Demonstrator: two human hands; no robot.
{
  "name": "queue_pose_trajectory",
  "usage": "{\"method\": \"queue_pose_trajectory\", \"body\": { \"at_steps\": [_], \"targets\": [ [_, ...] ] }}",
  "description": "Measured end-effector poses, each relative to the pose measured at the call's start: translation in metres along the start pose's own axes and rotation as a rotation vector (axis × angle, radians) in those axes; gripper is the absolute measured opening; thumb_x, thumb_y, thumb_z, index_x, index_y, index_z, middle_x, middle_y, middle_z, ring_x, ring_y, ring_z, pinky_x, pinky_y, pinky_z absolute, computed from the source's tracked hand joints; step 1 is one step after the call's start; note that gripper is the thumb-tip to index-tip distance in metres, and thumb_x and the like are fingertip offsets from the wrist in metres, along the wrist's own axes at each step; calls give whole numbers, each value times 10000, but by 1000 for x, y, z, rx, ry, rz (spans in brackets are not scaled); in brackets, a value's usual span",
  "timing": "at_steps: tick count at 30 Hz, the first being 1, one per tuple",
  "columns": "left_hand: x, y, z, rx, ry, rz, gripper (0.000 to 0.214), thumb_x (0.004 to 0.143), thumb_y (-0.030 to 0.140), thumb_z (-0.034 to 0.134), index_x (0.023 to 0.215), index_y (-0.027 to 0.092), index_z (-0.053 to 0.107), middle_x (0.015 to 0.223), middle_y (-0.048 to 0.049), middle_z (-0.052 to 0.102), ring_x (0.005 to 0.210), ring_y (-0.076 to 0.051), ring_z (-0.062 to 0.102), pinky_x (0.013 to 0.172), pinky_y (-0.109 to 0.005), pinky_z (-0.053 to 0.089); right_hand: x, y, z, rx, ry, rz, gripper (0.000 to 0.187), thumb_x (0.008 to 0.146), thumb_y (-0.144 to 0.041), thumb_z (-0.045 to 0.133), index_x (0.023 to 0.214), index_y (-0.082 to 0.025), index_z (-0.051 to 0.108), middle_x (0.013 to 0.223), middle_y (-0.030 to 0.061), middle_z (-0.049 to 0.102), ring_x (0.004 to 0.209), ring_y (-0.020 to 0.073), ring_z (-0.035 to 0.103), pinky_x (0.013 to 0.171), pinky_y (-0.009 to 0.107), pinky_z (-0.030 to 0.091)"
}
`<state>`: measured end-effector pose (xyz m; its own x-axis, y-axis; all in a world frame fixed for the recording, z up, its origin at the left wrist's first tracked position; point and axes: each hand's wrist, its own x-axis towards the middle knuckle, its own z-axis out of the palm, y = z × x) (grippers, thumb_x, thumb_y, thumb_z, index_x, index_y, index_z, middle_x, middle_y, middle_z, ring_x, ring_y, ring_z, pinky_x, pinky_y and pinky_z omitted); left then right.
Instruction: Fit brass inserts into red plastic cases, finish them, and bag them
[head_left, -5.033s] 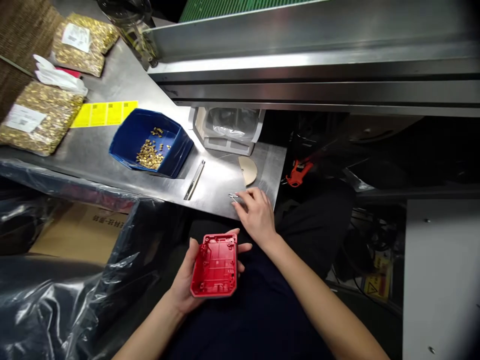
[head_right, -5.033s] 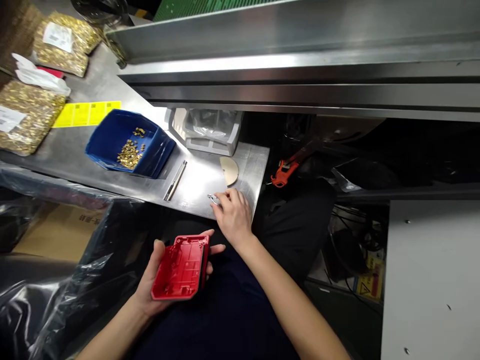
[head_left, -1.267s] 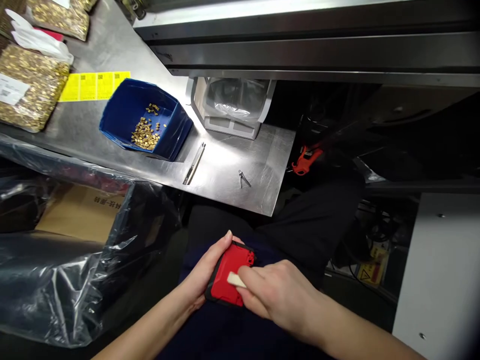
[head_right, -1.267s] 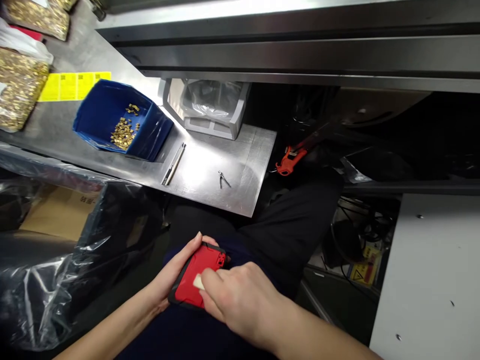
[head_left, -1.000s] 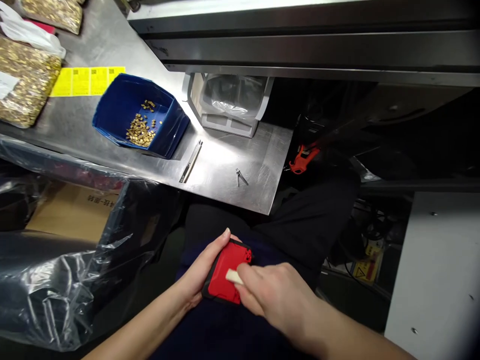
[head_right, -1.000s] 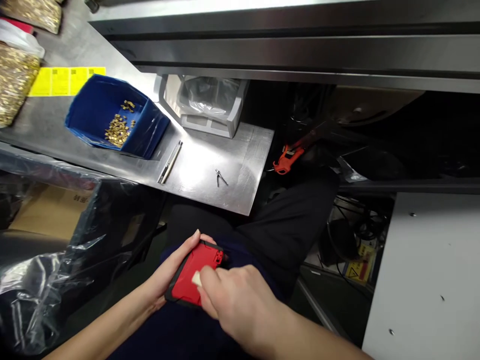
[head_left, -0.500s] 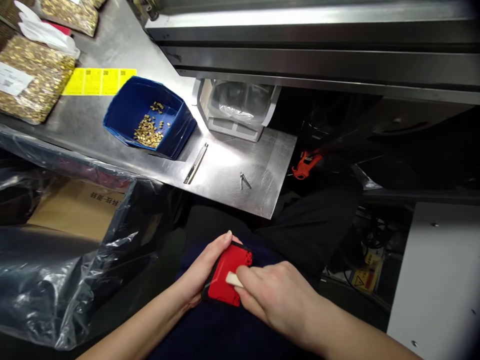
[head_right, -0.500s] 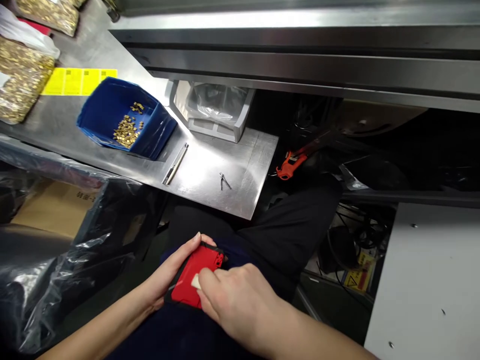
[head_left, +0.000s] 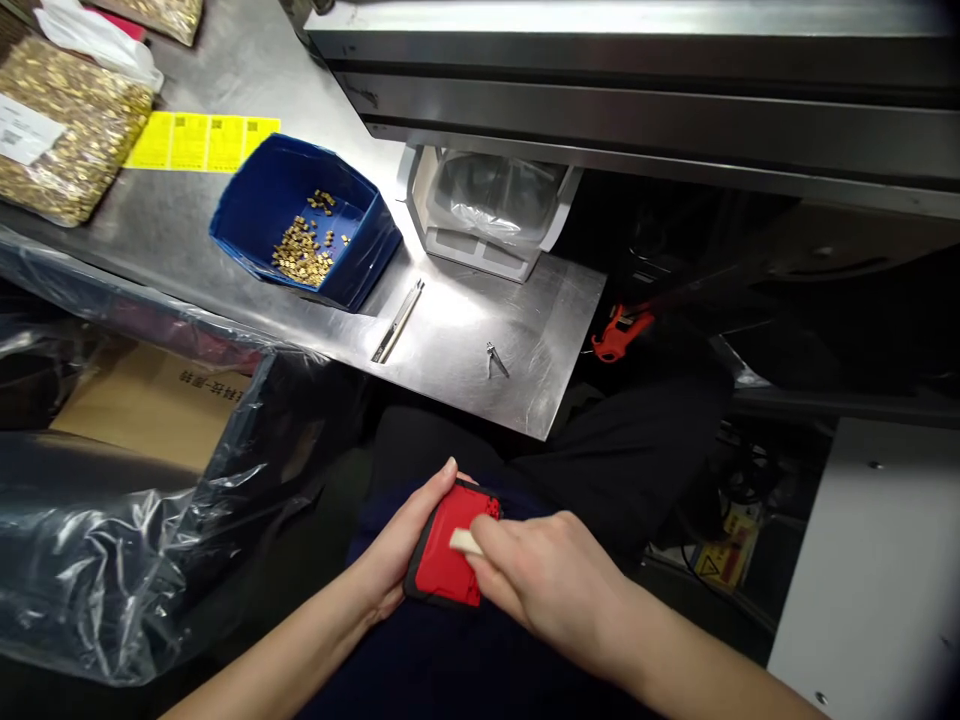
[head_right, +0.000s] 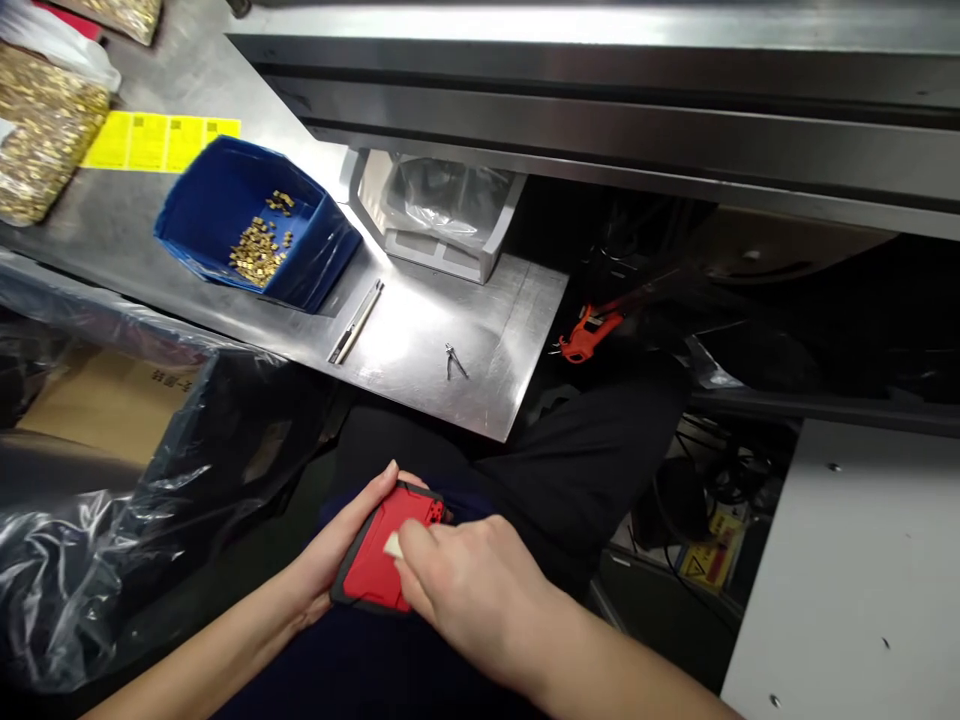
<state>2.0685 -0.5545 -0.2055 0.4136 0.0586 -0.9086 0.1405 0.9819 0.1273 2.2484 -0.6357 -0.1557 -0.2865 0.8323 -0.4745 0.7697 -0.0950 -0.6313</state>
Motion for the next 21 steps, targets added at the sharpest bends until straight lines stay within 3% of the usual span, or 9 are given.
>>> {"method": "queue_pose_trajectory", "body": {
  "at_steps": [3,6,10,14,18,21],
  "targets": [
    [2,-2,-3,-1,-18,12,505,927,675,586,970,179,669,789,-61,707,664,-177,658,616,-249,522,1,1,3,-45,26,-18,186,1070,-292,421,950,-219,543,774,-17,724,627,152,687,520,319,212],
    [2,-1,-5,-12,-44,33,490,933,655,593,965,173,673,870,-85,733,767,-212,695,686,-275,550,1,2,4,-12,13,-84,174,1064,-303,436,940,-230,534,768,-32,720,627,145,686,521,314,222],
    [2,2,-6,-61,-51,-31,455,926,631,619,975,182,675,805,-59,717,662,-184,665,626,-268,541,1,3,1,31,14,-35,166,1067,-308,443,955,-231,537,788,-31,732,638,136,685,533,291,242],
    [3,5,-6,-78,-129,-13,426,936,591,627,944,168,677,864,-89,732,811,-225,712,735,-287,565,2,1,0,54,-26,-68,190,1057,-318,455,911,-227,535,756,-34,721,616,131,673,522,292,234],
    [5,5,-8,-91,-112,-56,433,932,603,629,958,173,678,790,-62,721,639,-173,670,610,-252,541,4,1,1,27,-3,-16,184,1069,-322,437,961,-229,553,806,-20,739,665,144,693,541,293,245],
    [7,5,-9,-107,-140,-60,442,936,600,624,949,161,679,867,-106,752,767,-218,719,706,-285,572,4,0,3,45,-31,-37,169,1055,-306,453,926,-232,534,760,-38,718,624,135,674,530,297,240]
  ]
}}
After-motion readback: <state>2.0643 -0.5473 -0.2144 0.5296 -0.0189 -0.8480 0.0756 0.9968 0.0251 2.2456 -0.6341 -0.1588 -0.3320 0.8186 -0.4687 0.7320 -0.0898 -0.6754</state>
